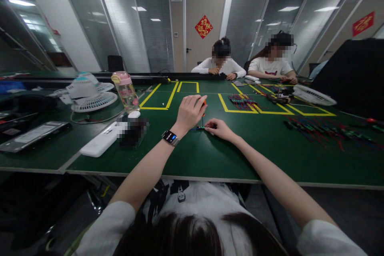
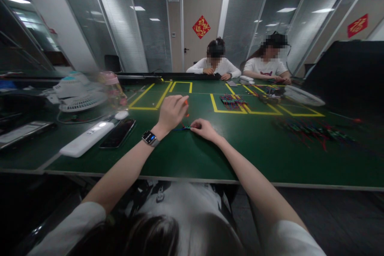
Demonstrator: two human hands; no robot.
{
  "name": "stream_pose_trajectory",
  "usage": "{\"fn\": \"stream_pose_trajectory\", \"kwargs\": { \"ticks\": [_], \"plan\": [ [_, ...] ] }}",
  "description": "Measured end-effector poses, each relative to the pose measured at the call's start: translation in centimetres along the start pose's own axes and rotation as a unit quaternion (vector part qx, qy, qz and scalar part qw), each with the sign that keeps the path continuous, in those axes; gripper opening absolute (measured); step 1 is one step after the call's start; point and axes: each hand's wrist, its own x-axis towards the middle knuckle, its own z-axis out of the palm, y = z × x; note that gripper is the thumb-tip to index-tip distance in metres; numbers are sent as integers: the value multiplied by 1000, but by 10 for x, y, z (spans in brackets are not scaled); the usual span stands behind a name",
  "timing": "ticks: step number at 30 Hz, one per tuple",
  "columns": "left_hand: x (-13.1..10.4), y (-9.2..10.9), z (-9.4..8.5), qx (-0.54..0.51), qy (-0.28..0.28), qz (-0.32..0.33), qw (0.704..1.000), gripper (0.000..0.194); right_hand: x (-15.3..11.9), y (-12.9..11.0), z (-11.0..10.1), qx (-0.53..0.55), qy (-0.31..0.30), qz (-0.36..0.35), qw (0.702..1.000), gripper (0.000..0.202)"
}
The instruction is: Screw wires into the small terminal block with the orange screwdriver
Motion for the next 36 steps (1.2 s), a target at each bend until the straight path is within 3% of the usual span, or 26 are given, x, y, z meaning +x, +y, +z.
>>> {"fn": "stream_pose_trajectory", "kwargs": {
  "ticks": [12, 18, 31, 36],
  "plan": [
    [0, 0, 0, -13, -12, -24, 1000, 33, 0, -2, -1, -6, 3, -1, 1000, 17],
    [0, 1, 2, -21, -22, -5, 1000, 37, 0, -4, -1, -8, 1, -4, 1000, 17],
    [-2, 2, 2, -38, -5, -14, 999, 35, -1, -3, -1, -1, 1, -3, 1000, 18],
    [-1, 4, 2, -51, 5, -50, 997, 30, 0, -3, -1, 2, -4, 5, 1000, 19]
  ]
}}
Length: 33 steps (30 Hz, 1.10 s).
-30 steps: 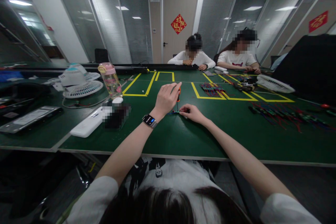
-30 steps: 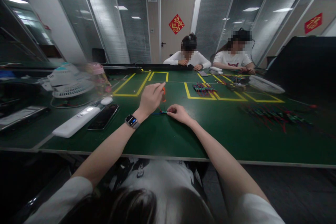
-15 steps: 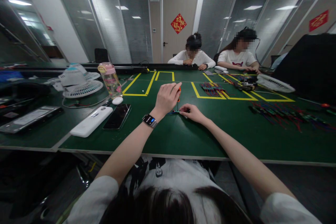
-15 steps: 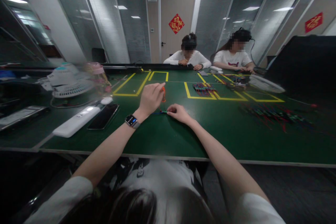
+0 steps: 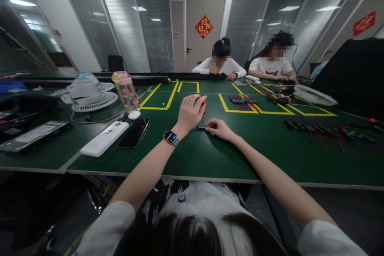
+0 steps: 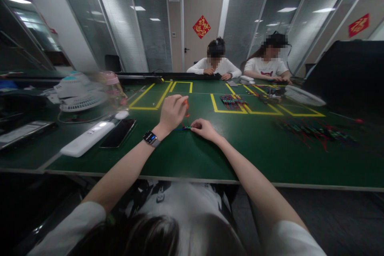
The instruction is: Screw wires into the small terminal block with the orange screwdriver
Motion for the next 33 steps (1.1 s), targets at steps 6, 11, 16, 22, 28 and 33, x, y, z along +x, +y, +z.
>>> {"fn": "stream_pose_trajectory", "kwargs": {
  "ticks": [6, 11, 16, 22, 28, 33],
  "plan": [
    [2, 6, 6, -146, 38, -100, 984, 24, 0, 1, 0, -1, 4, -9, 1000, 18],
    [2, 5, 8, -178, 55, -165, 969, 18, 0, 1, 0, 5, 2, -2, 1000, 19],
    [1, 4, 7, -191, 34, -161, 968, 28, 0, 1, 0, 6, -1, -1, 1000, 19],
    [2, 7, 5, -171, 31, -144, 974, 25, 0, -1, 0, -3, 4, -3, 1000, 17],
    [1, 7, 3, -182, 20, -134, 974, 31, 0, -1, -1, -6, 1, -5, 1000, 17],
    [2, 5, 4, -186, 13, -144, 972, 32, 0, 1, 0, -4, -2, -5, 1000, 17]
  ]
}}
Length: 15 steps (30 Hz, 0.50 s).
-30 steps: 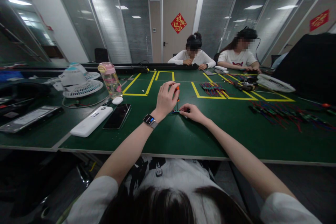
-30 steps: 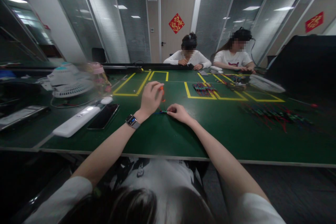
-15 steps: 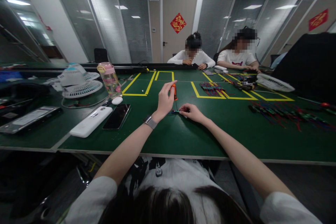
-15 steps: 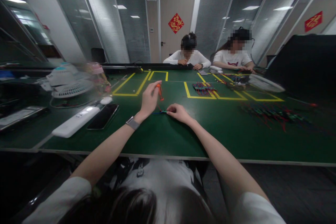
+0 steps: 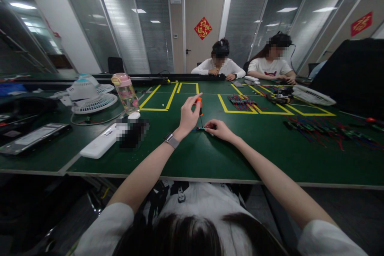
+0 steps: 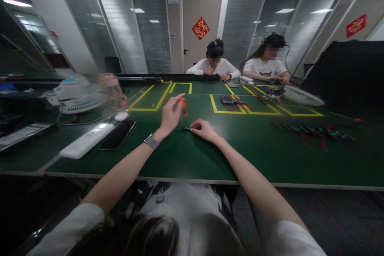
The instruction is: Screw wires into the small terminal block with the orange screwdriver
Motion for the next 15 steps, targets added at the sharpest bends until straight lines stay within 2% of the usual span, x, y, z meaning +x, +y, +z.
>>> {"fn": "stream_pose_trajectory", "kwargs": {
  "ticks": [4, 10, 15],
  "plan": [
    [0, -3, 2, -10, 26, -29, 999, 28, 0, 2, 0, 2, 2, -2, 1000, 18],
    [0, -5, 2, -83, 20, -44, 995, 31, 1, 3, 1, 1, 2, -6, 1000, 18],
    [0, -3, 1, -55, 43, -53, 996, 23, 1, 4, 2, 6, 6, -7, 1000, 18]
  ]
}}
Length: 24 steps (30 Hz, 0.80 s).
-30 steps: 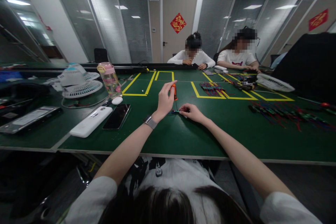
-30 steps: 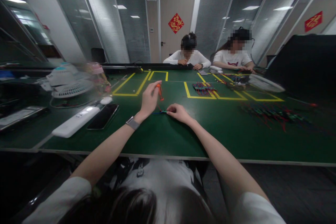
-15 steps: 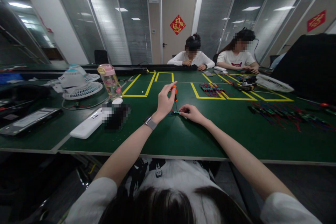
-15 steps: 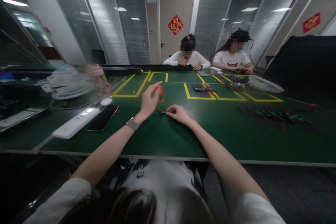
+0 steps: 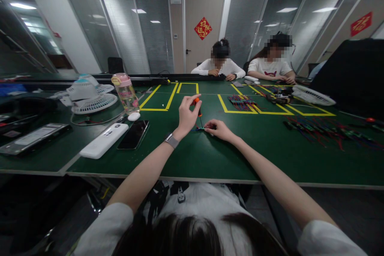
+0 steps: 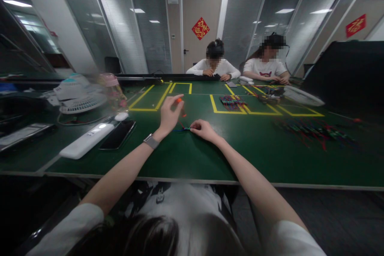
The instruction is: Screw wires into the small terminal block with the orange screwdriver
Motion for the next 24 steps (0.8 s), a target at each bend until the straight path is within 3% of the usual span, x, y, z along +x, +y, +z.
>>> {"fn": "stream_pose_trajectory", "kwargs": {
  "ticks": [8, 24],
  "plan": [
    [1, -1, 1, -29, -21, -7, 999, 30, 0, -2, -1, 1, -6, 6, 1000, 17],
    [0, 0, 1, -37, -9, 12, 999, 27, 0, -3, -2, -3, -3, 6, 1000, 17]
  ]
}}
